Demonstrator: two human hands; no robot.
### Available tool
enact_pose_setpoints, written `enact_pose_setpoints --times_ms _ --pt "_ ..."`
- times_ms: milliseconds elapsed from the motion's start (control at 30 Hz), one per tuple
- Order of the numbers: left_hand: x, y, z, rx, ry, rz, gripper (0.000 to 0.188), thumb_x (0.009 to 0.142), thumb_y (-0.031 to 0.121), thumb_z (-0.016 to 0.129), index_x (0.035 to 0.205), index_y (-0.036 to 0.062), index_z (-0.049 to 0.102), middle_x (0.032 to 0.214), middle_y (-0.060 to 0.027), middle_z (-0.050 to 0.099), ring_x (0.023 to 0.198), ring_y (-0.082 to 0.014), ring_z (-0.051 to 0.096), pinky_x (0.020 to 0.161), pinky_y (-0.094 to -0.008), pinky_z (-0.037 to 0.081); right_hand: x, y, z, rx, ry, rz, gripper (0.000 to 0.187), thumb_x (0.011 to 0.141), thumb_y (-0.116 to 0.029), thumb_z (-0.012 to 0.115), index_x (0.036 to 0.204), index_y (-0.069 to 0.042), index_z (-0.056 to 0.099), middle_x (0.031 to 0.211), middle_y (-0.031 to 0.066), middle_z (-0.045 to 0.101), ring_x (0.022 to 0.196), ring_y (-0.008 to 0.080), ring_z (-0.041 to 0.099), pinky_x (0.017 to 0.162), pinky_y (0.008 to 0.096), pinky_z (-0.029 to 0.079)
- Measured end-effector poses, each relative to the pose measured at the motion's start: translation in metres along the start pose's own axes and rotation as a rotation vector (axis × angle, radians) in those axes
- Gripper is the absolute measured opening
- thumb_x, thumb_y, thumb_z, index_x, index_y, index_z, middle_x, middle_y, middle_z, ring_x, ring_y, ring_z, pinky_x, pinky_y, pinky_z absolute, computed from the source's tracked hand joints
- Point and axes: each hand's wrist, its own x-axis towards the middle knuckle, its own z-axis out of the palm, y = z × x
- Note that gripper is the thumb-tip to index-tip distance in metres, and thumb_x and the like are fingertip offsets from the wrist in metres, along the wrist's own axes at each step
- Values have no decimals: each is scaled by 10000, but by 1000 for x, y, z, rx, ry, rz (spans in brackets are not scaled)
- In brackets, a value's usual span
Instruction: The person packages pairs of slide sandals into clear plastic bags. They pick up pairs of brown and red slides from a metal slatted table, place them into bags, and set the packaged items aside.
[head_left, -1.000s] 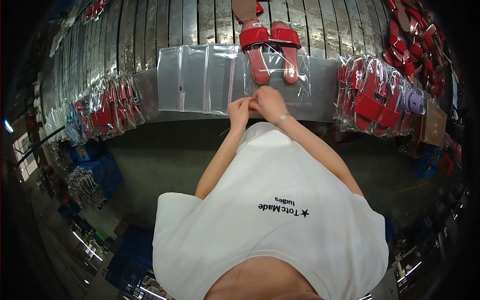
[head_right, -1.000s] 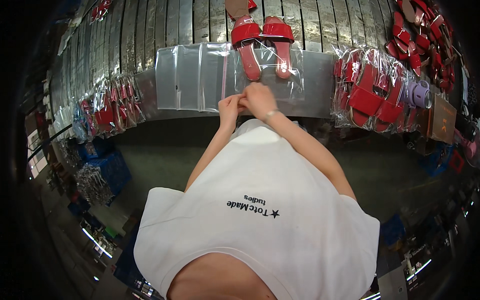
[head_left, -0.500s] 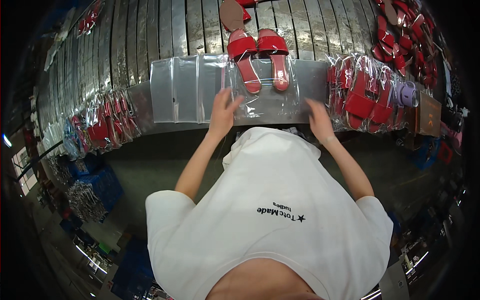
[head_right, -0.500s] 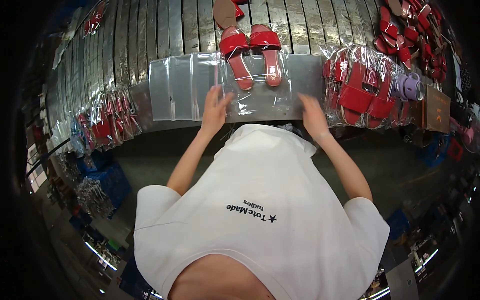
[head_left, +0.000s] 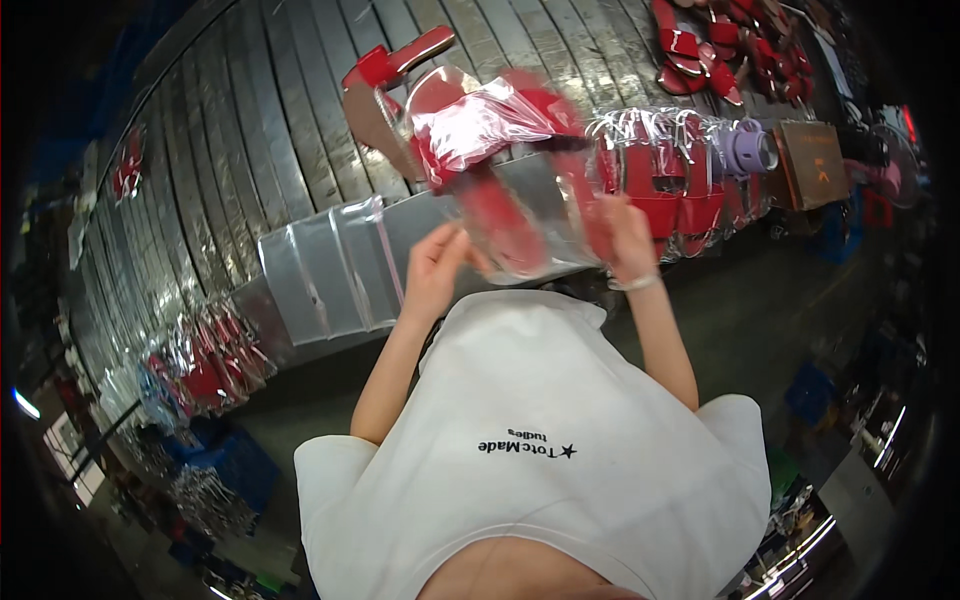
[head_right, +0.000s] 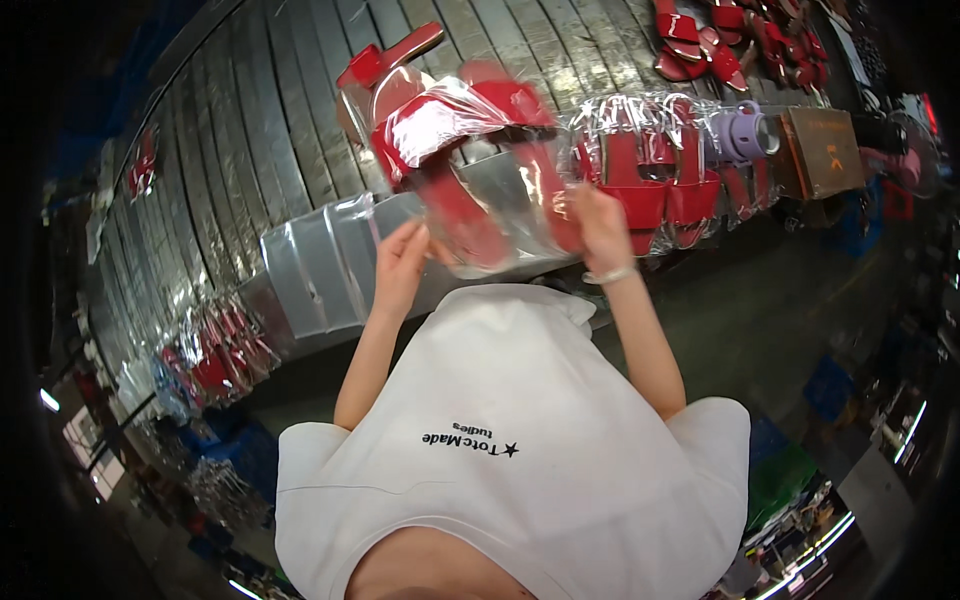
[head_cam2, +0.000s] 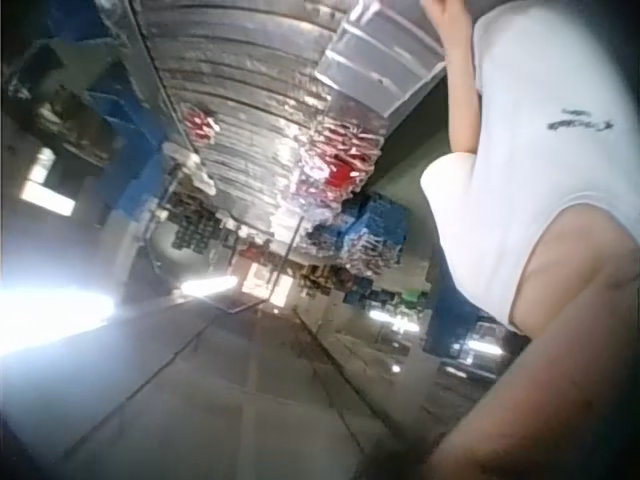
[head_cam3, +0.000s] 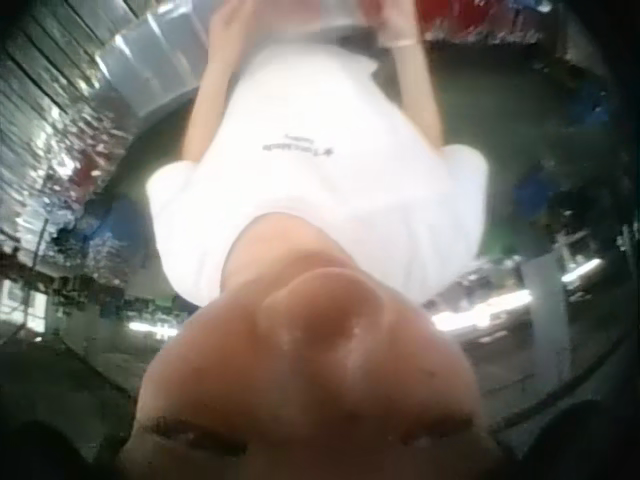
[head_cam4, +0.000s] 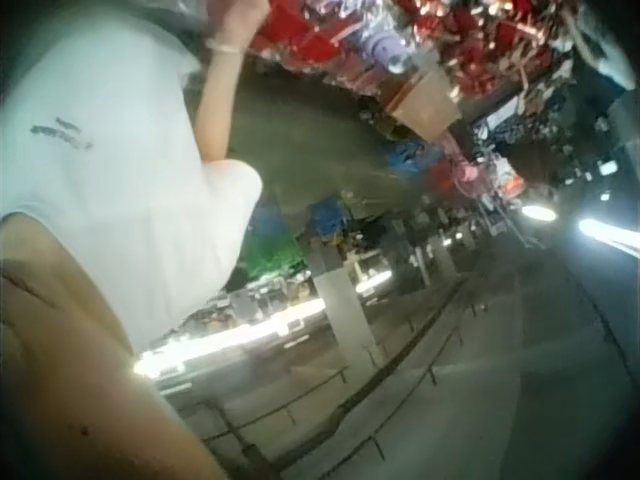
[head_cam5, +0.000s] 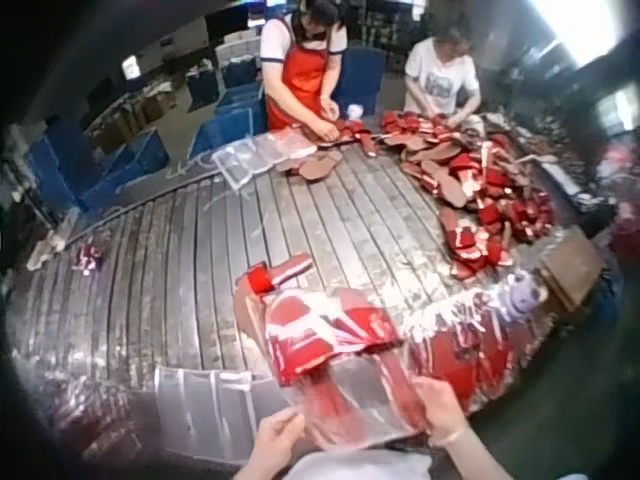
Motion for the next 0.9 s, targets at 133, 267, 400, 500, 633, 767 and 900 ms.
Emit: enact_pose_setpoints --times_ms 133,267,400,500,633,767,900 --pt "67 8 -13 118 204 193 377 913 208 521 1195 -39 484 1024 -116 627 966 -165 591 922 -288 386 -17 -69 -113 -351 111 -239 166 881 -152 589 929 6 606 635 -71 492 499 -4 403 414 165 286" --pt "200 -104 -145 348 979 -77 681 687 277 769 1147 -80 418 1169 -204 492 1040 -283 520 923 -391 411 21 -54 -216 -676 312 -334 206 825 -166 680 746 -9 571 629 -90 416 579 5 339 499 185 273" --pt "220 -96 -129 461 1133 -302 699 628 200 799 1103 -103 385 1069 -214 527 962 -336 561 856 -400 483 28 -33 -218 -881 521 -416 278 784 -211 726 689 -6 565 587 -94 355 560 21 293 488 203 263" --pt "209 -77 -158 -333 765 -128 682 701 16 703 1226 -34 272 1134 -171 497 969 -299 566 782 -410 522 25 -41 -214 -1019 506 -409 297 773 -236 738 807 24 598 661 -51 383 617 49 355 548 215 319" --pt "149 -3 -91 -417 620 252 559 786 -10 590 1255 55 293 1103 -141 522 895 -279 594 773 -392 525 16 -42 -206 -996 471 -441 317 783 -238 726 906 27 602 768 -5 427 694 80 416 631 222 366" --pt "70 54 -16 -474 403 278 461 820 35 569 1191 127 310 1082 -124 496 801 -213 574 673 -341 505 27 -29 -227 -1191 493 -588 361 798 -232 703 1050 8 605 918 89 531 850 165 498 760 284 415" --pt "24 38 22 -130 404 355 327 823 59 597 1059 93 373 992 -89 474 833 -160 505 727 -286 430 -4 -60 -90 -1113 595 -907 430 853 -266 628 1179 -1 533 1105 135 521 1036 235 498 892 353 409"
